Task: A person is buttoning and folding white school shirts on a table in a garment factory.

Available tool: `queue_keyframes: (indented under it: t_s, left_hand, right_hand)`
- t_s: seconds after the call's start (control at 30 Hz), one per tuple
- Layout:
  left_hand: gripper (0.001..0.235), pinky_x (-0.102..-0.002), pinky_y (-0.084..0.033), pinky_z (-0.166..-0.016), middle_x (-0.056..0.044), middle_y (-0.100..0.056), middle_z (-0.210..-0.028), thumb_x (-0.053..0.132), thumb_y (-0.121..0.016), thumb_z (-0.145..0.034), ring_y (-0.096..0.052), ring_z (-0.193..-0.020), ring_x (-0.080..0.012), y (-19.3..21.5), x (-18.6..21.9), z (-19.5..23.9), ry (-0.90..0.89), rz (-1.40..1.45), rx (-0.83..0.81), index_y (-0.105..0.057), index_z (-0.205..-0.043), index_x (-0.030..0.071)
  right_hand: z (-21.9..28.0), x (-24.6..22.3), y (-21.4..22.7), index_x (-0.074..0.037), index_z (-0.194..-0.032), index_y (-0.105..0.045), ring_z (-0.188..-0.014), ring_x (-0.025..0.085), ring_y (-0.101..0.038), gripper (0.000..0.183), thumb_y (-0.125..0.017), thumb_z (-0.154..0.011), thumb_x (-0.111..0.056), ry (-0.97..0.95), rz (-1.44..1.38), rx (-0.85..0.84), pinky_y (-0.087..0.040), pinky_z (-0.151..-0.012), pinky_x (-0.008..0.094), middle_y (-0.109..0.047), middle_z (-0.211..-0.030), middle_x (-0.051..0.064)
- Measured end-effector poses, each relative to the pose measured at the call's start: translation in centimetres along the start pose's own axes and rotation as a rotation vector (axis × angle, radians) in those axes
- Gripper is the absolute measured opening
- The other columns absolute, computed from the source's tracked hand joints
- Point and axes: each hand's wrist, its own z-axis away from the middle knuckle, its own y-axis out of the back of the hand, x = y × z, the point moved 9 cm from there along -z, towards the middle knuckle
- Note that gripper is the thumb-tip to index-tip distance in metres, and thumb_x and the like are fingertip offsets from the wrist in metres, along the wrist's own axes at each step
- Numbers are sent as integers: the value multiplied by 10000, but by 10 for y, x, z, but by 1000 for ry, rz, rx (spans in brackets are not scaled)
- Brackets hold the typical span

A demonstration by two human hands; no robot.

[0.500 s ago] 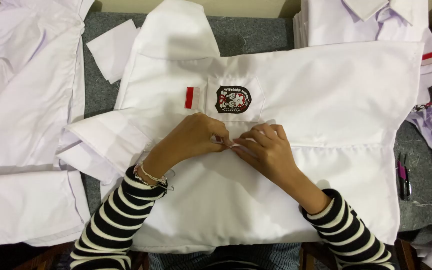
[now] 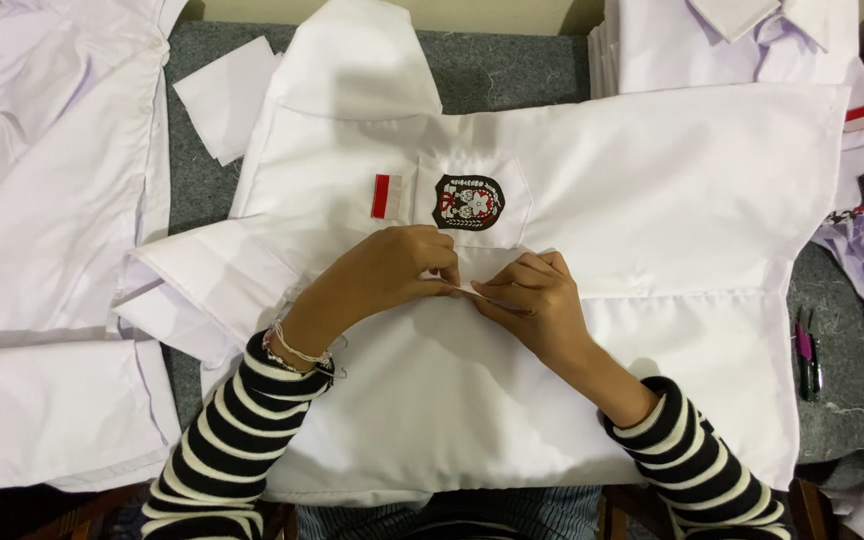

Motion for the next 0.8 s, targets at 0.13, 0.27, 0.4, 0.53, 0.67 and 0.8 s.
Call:
queue_keyframes:
  t_s: [0.13, 0.27, 0.4, 0.53, 0.67, 0.8]
  left_hand:
    - [137, -379, -572, -735, -49, -703, -764, 185, -802, -857, -702, -823, -243, -8, -7, -3, -13, -32, -9, -718, -788, 101]
    - [146, -371, -576, -736, -30, -677, -754, 192, -789, -868, -680, -817, -234, -15, -7, -5, -47, -57, -13, -705, -787, 105]
    - [163, -353, -548, -756, -4, -668, -749, 237, -764, -887, -663, -809, -211, -25, -13, -7, -71, -116, -24, -706, -772, 138]
    - [175, -366, -545, -742, 3, -684, -752, 290, -780, -873, -670, -797, -207, -24, -16, -2, -69, -162, -23, -721, -771, 160]
    - [258, -403, -550, -744, -66, -730, -802, 357, -716, -915, -695, -794, -259, -12, -13, -1, -38, -108, 9, -748, -797, 130]
    - [179, -390, -555, -821, -29, -730, -866, 289, -675, -918, -689, -910, -236, -10, -25, -4, -25, -203, 84, -731, -830, 144]
  right_hand:
    - [0, 0, -2, -84, -784, -787, -703, 180, -645, 114, -855, -825, -166, -15, -3, 5, -414, -759, 326, -713, -724, 13]
    - [-1, 2, -4, -78, -767, -788, -682, 175, -644, 127, -854, -832, -166, -19, -24, 9, -414, -740, 317, -708, -705, 13]
    - [1, 5, -9, -71, -786, -790, -695, 182, -625, 113, -841, -841, -155, -24, -13, -15, -403, -743, 325, -694, -707, 24]
    - [-3, 4, -8, -65, -845, -796, -760, 198, -642, 80, -831, -829, -135, -14, 10, -33, -423, -768, 334, -704, -768, 42]
    - [-2, -10, -15, -40, -888, -777, -955, 293, -668, 33, -756, -872, -60, 168, -30, -62, -478, -782, 376, -725, -996, 90]
    - [6, -13, -21, -12, -860, -709, -926, 294, -669, 84, -714, -925, -64, 220, -13, -51, -474, -759, 356, -731, -988, 97]
